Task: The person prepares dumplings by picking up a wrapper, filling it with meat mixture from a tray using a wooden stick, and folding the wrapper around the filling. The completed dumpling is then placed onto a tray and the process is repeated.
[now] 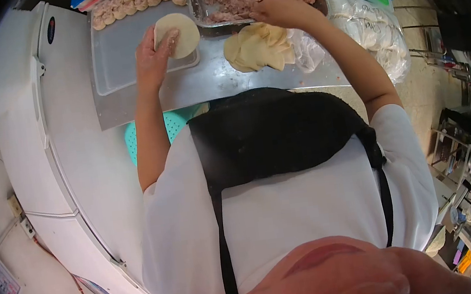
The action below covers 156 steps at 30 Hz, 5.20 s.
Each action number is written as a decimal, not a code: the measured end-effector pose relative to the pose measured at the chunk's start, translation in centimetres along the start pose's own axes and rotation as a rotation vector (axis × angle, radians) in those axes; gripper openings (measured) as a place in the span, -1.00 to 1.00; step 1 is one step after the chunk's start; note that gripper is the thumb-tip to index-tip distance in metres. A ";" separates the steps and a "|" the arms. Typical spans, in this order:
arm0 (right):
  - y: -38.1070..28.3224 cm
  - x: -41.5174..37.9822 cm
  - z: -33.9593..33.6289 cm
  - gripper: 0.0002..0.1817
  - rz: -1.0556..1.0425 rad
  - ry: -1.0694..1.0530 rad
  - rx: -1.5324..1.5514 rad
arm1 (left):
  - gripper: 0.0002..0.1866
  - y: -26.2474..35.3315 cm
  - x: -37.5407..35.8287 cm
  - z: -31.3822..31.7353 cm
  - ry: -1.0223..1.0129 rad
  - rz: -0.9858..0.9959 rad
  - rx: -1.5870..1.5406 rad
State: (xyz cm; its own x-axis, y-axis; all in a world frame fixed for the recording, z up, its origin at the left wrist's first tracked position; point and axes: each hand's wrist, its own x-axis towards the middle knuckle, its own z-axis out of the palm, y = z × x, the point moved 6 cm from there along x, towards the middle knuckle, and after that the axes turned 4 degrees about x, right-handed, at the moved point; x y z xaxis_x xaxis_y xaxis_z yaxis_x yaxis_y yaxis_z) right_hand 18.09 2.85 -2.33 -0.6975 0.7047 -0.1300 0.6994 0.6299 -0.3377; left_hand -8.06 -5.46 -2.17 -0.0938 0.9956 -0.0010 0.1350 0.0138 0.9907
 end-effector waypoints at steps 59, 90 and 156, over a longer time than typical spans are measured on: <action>7.9 -9.3 -10.4 -0.73 -0.244 0.550 0.036 | -0.42 4.3 9.8 15.3 -0.169 0.108 0.502; 5.5 -12.1 -9.4 -0.71 0.275 0.392 0.171 | -0.59 10.0 6.1 9.4 -0.451 0.247 0.355; 4.8 -7.9 -6.9 -0.81 -0.041 0.411 -0.386 | -0.73 4.2 3.1 6.4 0.055 0.610 0.692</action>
State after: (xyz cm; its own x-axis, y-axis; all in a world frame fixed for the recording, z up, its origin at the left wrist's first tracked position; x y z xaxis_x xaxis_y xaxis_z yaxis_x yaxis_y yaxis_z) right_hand 28.07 2.60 3.51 -0.6611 0.6977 0.2760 0.7334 0.6786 0.0411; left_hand -1.44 -1.77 1.08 0.1426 0.8433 0.5183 0.7345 -0.4411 0.5156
